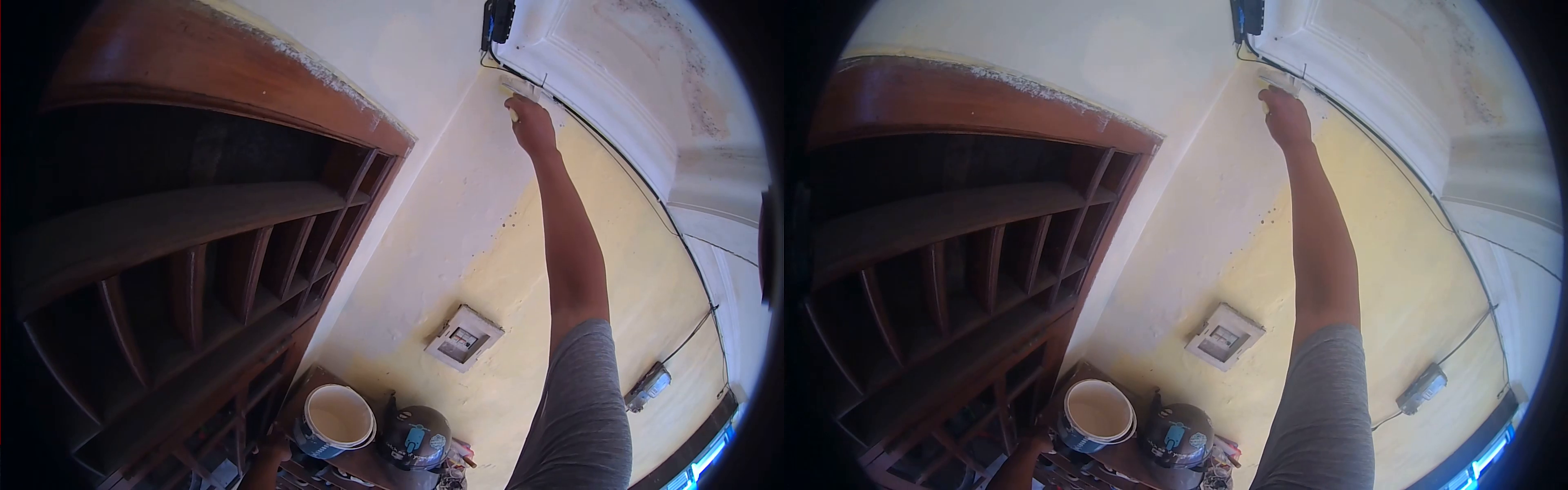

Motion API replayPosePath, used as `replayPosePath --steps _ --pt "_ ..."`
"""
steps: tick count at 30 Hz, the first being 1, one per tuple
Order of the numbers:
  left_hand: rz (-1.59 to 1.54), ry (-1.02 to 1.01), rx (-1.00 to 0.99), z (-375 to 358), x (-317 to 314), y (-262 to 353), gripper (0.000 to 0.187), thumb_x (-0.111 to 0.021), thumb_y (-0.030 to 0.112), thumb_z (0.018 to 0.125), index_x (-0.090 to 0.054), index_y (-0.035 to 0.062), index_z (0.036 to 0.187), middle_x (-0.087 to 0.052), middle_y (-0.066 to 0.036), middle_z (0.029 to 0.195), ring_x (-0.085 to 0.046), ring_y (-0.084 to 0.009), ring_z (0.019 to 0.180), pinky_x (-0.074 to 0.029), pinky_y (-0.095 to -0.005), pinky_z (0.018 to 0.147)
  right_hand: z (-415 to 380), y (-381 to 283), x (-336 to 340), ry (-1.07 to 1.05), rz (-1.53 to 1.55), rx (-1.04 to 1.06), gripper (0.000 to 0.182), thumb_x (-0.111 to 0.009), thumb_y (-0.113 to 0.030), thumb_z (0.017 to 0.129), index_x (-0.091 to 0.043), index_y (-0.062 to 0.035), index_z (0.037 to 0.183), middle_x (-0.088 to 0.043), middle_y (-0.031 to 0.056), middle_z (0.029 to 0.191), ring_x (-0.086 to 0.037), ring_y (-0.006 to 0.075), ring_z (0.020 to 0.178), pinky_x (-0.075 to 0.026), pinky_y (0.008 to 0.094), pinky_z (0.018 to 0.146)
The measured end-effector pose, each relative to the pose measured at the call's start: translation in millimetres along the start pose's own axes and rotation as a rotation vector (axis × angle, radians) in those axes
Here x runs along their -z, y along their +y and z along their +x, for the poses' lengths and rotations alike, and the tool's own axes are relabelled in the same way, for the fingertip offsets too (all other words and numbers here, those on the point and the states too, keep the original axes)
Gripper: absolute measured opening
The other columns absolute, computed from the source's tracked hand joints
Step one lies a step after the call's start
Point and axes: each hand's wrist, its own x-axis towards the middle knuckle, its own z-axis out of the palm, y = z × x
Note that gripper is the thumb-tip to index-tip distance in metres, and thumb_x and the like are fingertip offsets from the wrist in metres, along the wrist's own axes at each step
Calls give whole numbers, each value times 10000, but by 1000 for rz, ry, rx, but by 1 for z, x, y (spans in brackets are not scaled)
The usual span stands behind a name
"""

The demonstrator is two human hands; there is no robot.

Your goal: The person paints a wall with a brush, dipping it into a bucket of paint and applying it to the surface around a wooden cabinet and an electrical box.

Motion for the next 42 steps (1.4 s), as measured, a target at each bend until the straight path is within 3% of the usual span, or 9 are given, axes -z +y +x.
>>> replayPosePath --steps 10,22,24,27,31,37,39,41,42 --pt "15 -7 1 6 -3 -4 806 -635 241 849 -294 108 1567 -37 -99 1685 -461 -398 1376 -528 -642 928 16 -30 26 -91 41 -102 230 -590 -1 820 -688 -102 1002 -706 164 963 -657 371 968 -531 468 827" --pt "52 -9 -27 -3 6 0 820 -626 249 857 -261 113 1579 -59 -126 1679 -464 -380 1379 -524 -638 939 -10 -11 -7 39 23 -40 345 -558 37 802 -659 -111 1096 -648 160 1267 -657 372 1037 -541 452 885" --pt "60 -28 -7 -6 8 1 815 -619 250 861 -260 110 1579 -64 -128 1679 -467 -379 1377 -521 -638 941 -1 -23 10 -121 27 -74 352 -560 46 791 -661 -113 1089 -658 149 1242 -658 375 1029 -542 452 879" --pt "41 41 -47 -1 4 1 814 -615 250 862 -258 109 1580 -67 -129 1679 -473 -383 1371 -515 -652 936 5 -19 11 106 72 68 327 -569 46 786 -673 -109 1054 -689 137 1119 -663 374 978 -539 461 849" --pt "69 -15 -15 4 3 3 850 -634 245 850 -234 110 1588 -59 -122 1681 -463 -386 1378 -511 -635 956 -5 -15 8 56 81 -80 291 -574 48 785 -680 -94 1016 -695 148 1015 -664 368 952 -533 473 832" --pt "66 -20 -13 9 2 -4 859 -641 218 843 -229 78 1583 -87 -139 1675 -453 -356 1393 -493 -549 1025 -13 -30 45 -229 110 -49 194 -637 -26 800 -718 -111 954 -685 194 929 -659 375 881 -534 459 788" --pt "70 -46 -18 1 3 1 854 -638 207 841 -234 59 1579 -108 -151 1670 -456 -345 1393 -478 -517 1054 -6 -43 80 -429 280 -131 122 -692 -93 804 -734 -117 917 -668 186 825 -636 325 753 -517 408 706" --pt "12 68 -45 17 -16 -10 851 -637 196 836 -240 22 1568 -144 -168 1660 -451 -335 1398 -434 -453 1107 2 -16 79 -460 355 -165 80 -721 -126 818 -726 -115 898 -585 112 674 -545 181 615 -463 346 604" --pt "12 47 -47 18 -20 -12 851 -637 196 836 -240 22 1568 -144 -168 1660 -451 -335 1398 -434 -453 1107 4 -20 92 -403 355 -197 22 -709 -104 868 -707 -98 889 -542 -7 630 -447 89 565 -390 288 537"
